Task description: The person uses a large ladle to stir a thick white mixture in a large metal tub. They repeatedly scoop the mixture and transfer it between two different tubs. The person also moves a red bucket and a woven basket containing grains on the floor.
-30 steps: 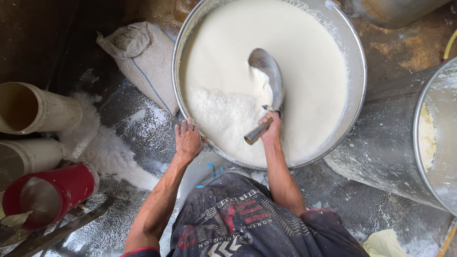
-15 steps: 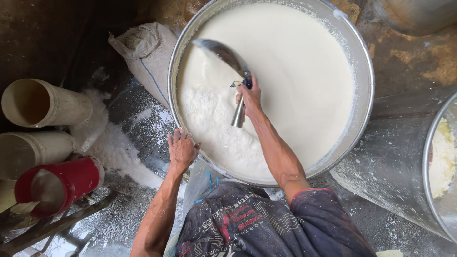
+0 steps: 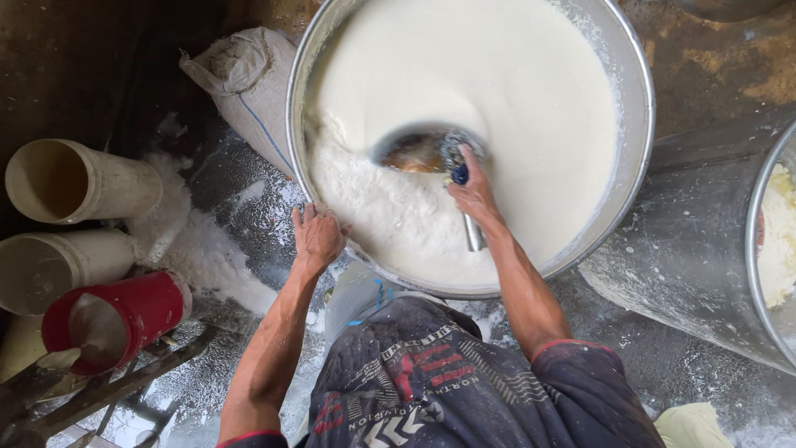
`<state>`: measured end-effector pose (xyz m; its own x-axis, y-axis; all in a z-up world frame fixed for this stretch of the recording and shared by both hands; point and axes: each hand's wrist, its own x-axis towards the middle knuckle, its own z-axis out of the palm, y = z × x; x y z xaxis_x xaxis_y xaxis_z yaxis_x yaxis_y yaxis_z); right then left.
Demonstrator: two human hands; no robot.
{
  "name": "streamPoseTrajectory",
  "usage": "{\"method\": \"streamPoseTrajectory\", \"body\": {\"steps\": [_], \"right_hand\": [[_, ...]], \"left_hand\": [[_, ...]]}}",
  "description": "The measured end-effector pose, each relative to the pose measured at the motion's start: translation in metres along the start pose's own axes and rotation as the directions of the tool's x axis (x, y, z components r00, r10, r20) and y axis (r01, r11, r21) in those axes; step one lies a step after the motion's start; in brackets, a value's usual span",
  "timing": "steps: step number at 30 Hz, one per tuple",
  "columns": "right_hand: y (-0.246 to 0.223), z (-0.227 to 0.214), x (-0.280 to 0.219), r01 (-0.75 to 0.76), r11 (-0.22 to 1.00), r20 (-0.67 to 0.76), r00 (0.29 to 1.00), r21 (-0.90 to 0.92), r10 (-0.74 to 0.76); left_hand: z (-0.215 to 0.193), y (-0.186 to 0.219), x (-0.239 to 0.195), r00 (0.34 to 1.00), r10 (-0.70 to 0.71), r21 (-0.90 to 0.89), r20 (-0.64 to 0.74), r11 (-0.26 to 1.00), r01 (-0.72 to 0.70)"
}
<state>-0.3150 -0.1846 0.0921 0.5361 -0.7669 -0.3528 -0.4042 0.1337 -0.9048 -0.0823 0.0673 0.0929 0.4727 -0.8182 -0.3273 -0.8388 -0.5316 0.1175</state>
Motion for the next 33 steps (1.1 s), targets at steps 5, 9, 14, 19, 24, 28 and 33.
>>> {"method": "streamPoseTrajectory", "body": {"steps": [5, 9, 14, 19, 24, 28, 33], "right_hand": [[0.003, -0.024, -0.053, -0.147, 0.987, -0.16, 0.978, -0.062, 0.135], [-0.005, -0.037, -0.101, -0.273, 0.956, -0.264, 0.935, -0.106, 0.238], [-0.02, -0.051, -0.154, -0.43, 0.889, -0.37, 0.86, -0.154, 0.352], [-0.044, -0.071, -0.201, -0.43, 0.866, -0.346, 0.877, -0.256, 0.334], [-0.081, -0.091, -0.243, -0.31, 0.921, -0.195, 0.944, -0.238, 0.267], [-0.092, -0.067, -0.218, 0.013, 0.999, 0.011, 1.0, 0.049, -0.014], [-0.108, -0.005, -0.126, 0.485, 0.814, 0.288, 0.868, -0.319, -0.405]], "left_hand": [[-0.011, -0.005, 0.001, 0.998, 0.057, -0.006, 0.035, 0.998, -0.057], [-0.019, -0.009, 0.001, 0.989, 0.086, -0.03, 0.119, 0.996, -0.083], [-0.023, -0.016, 0.001, 0.986, 0.133, -0.011, 0.098, 0.991, -0.132], [-0.022, -0.024, -0.001, 0.99, 0.138, -0.11, 0.039, 0.985, -0.133], [0.003, -0.043, -0.017, 0.962, 0.016, -0.426, -0.274, 0.895, -0.136], [0.068, -0.058, -0.044, 0.901, -0.272, -0.652, -0.337, 0.758, -0.015], [0.164, -0.06, -0.084, 0.827, -0.561, -0.741, -0.038, 0.571, 0.353]]}}
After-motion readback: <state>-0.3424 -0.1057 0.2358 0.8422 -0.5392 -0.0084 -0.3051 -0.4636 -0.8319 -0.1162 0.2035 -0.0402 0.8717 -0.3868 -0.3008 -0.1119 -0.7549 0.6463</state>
